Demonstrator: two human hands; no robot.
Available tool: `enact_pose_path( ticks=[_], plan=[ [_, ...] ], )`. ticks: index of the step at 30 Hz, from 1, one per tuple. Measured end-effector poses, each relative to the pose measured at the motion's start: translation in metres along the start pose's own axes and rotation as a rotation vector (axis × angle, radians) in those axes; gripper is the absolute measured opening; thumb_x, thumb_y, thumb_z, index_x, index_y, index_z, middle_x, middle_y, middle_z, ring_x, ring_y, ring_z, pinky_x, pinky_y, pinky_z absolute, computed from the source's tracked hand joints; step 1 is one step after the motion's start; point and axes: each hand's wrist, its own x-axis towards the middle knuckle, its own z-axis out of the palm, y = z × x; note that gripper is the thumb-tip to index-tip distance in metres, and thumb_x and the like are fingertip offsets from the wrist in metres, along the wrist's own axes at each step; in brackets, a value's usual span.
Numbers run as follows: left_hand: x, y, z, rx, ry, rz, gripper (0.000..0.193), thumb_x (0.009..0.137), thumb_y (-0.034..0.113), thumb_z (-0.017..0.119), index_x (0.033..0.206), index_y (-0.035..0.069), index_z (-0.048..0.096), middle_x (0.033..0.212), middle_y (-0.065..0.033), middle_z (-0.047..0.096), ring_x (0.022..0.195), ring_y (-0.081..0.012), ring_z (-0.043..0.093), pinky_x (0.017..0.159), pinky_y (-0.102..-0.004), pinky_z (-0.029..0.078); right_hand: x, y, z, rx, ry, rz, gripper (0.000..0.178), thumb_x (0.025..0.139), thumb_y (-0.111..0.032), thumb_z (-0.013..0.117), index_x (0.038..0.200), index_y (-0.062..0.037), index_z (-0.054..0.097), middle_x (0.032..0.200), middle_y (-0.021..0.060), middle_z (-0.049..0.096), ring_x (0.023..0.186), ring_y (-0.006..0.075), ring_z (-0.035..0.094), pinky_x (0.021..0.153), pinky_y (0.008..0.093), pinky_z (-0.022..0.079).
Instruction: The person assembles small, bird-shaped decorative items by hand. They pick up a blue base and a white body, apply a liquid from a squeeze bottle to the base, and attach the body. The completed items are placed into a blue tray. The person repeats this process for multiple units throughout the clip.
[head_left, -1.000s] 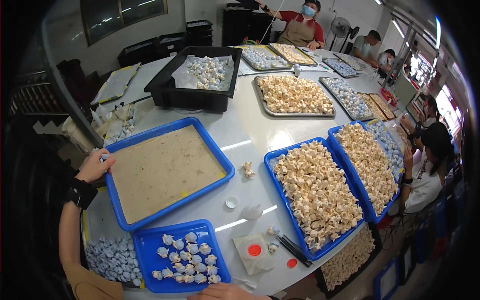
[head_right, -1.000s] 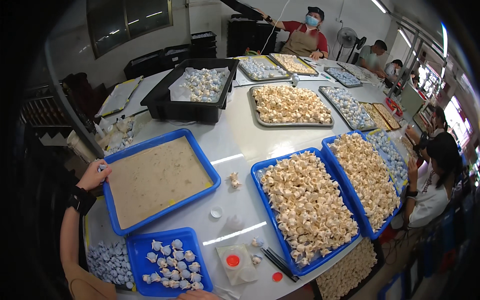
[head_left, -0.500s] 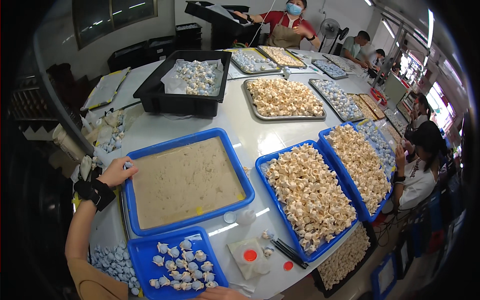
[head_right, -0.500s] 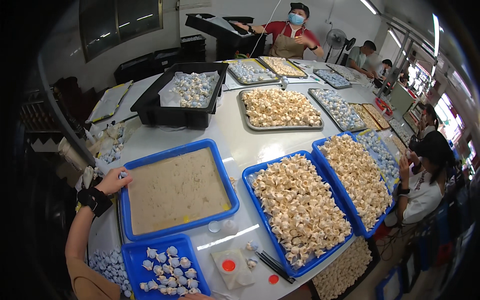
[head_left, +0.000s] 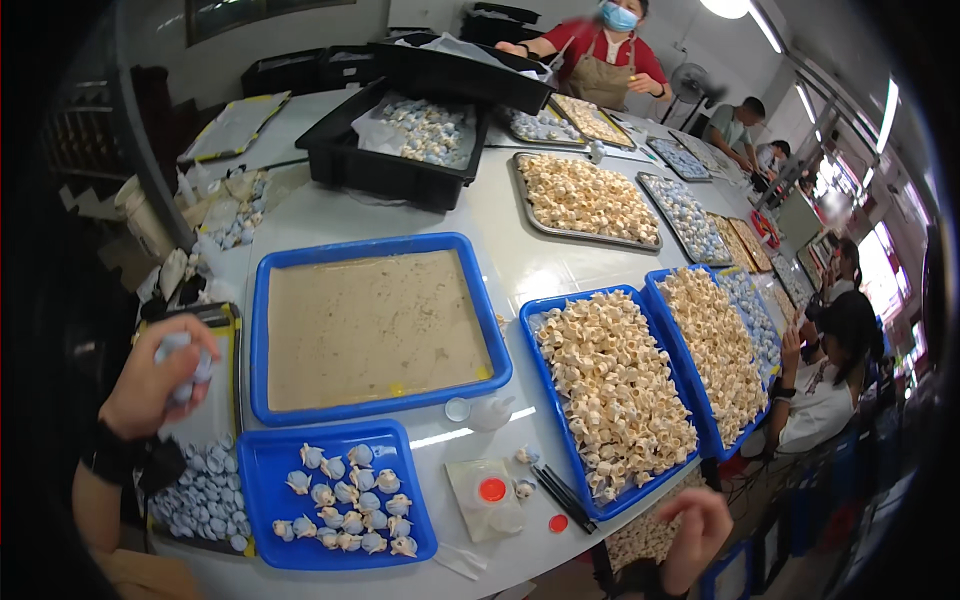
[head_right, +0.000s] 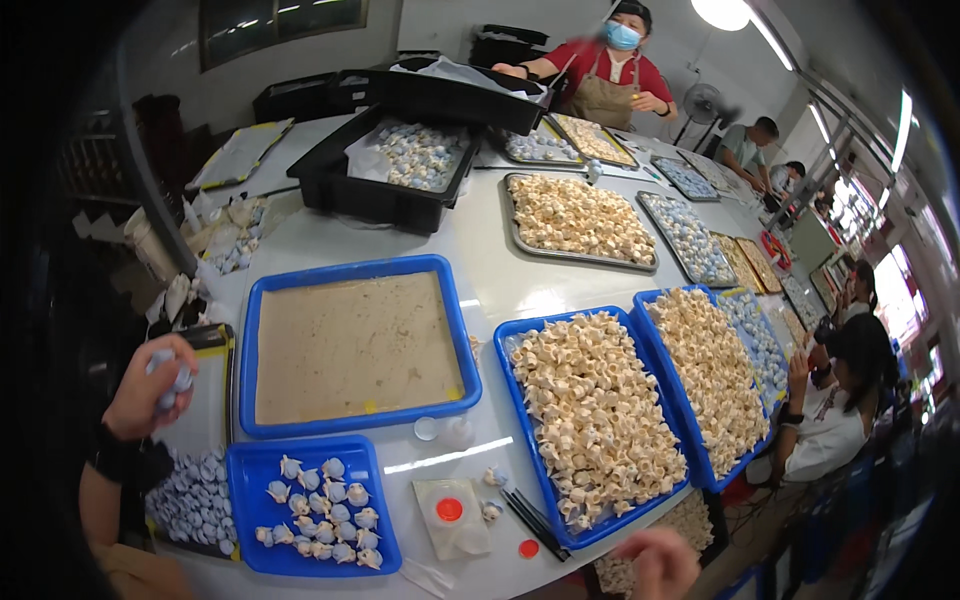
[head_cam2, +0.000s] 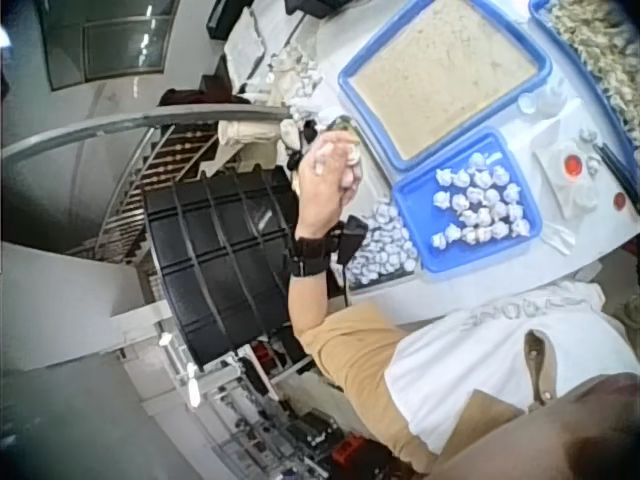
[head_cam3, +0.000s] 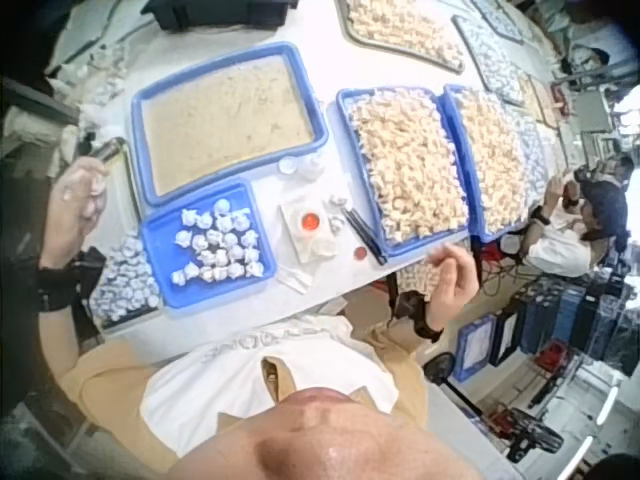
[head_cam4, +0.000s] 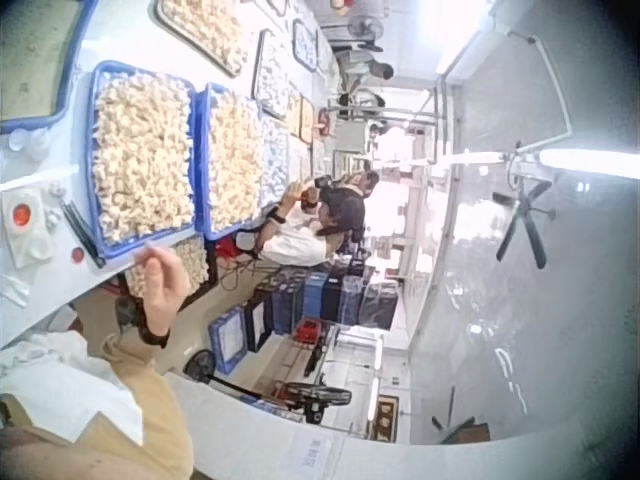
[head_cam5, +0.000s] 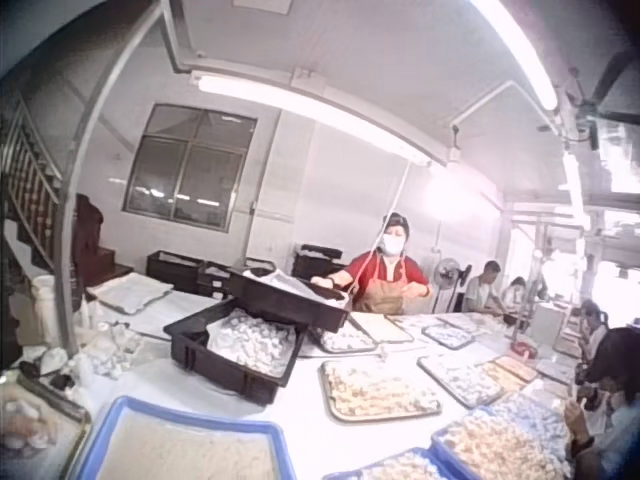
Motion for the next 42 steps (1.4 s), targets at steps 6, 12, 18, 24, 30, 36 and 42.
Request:
enact_pose_path(
  ticks=[6, 12, 18, 24, 30, 36, 42],
  plan=[
    [-0.123, -0.050, 0.057, -0.502, -0.303, -0.616, 0.034, 0.084, 0.026, 0.053, 0.101, -0.004, 0.050, 0.077, -0.0171, 0.056, 0.052, -0.0147, 0.048, 0.038, -0.0221, 0.035, 0.059, 0.057, 0.007, -0.766, -0.428, -0.091, 0.040, 0.072, -0.015, 0.066, 0.108, -0.0057, 0.054, 0.092, 0.0134, 0.053, 0.076, 0.0293, 0.055, 0.063, 0.0351, 0.044],
    [-0.130, -0.097, 0.105, -0.951, -0.099, -0.480, 0.028, 0.091, 0.028, 0.043, 0.100, 0.002, 0.049, 0.072, -0.0102, 0.054, 0.049, -0.0104, 0.047, 0.037, -0.0166, 0.033, 0.075, 0.074, 0.034, -0.838, -0.500, -0.160, 0.038, 0.065, -0.009, 0.070, 0.100, -0.0043, 0.055, 0.086, 0.0124, 0.052, 0.066, 0.0241, 0.056, 0.056, 0.0326, 0.045],
    [-0.100, -0.104, 0.127, -0.972, -0.086, -0.377, 0.032, 0.088, 0.025, 0.045, 0.109, 0.001, 0.049, 0.080, -0.0111, 0.057, 0.050, -0.0097, 0.048, 0.038, -0.0167, 0.034, 0.073, 0.074, 0.029, -0.766, -0.483, -0.060, 0.027, 0.065, -0.007, 0.069, 0.090, -0.0062, 0.058, 0.088, 0.0117, 0.053, 0.068, 0.0274, 0.056, 0.062, 0.0353, 0.045],
    [-0.086, -0.101, 0.137, -0.996, -0.224, -0.351, 0.038, 0.085, 0.029, 0.049, 0.110, 0.000, 0.050, 0.081, -0.0113, 0.058, 0.050, -0.0106, 0.048, 0.039, -0.0192, 0.035, 0.067, 0.062, 0.030, -0.723, -0.424, -0.076, 0.025, 0.065, -0.005, 0.069, 0.088, -0.0047, 0.059, 0.094, 0.0119, 0.054, 0.077, 0.0271, 0.055, 0.066, 0.0348, 0.045],
    [-0.077, -0.115, 0.133, -1.046, -0.232, -0.359, 0.036, 0.088, 0.021, 0.036, 0.110, -0.006, 0.046, 0.081, -0.0152, 0.055, 0.054, -0.0105, 0.045, 0.040, -0.0193, 0.034, 0.065, 0.069, 0.036, -0.707, -0.379, -0.285, 0.026, 0.064, -0.001, 0.069, 0.087, -0.0028, 0.056, 0.096, 0.0131, 0.053, 0.090, 0.0307, 0.051, 0.072, 0.0345, 0.042],
    [-0.081, -0.112, 0.129, -0.979, -0.227, -0.384, 0.025, 0.089, 0.016, 0.036, 0.103, -0.001, 0.048, 0.074, -0.0085, 0.050, 0.054, -0.0088, 0.043, 0.039, -0.0184, 0.032, 0.055, 0.072, 0.029, -0.556, -0.248, -0.128, 0.023, 0.076, -0.002, 0.061, 0.098, -0.0013, 0.055, 0.092, 0.0067, 0.057, 0.082, 0.0160, 0.055, 0.064, 0.0262, 0.043],
    [-0.107, -0.115, 0.105, -0.860, -0.013, -0.227, 0.024, 0.089, 0.019, 0.038, 0.101, 0.001, 0.048, 0.072, -0.0079, 0.050, 0.053, -0.0080, 0.044, 0.037, -0.0184, 0.031, 0.044, 0.086, 0.020, -0.105, -0.099, 0.044, 0.028, 0.079, 0.003, 0.058, 0.105, -0.0004, 0.049, 0.092, 0.0052, 0.054, 0.082, 0.0099, 0.052, 0.068, 0.0232, 0.045]
  ],
)
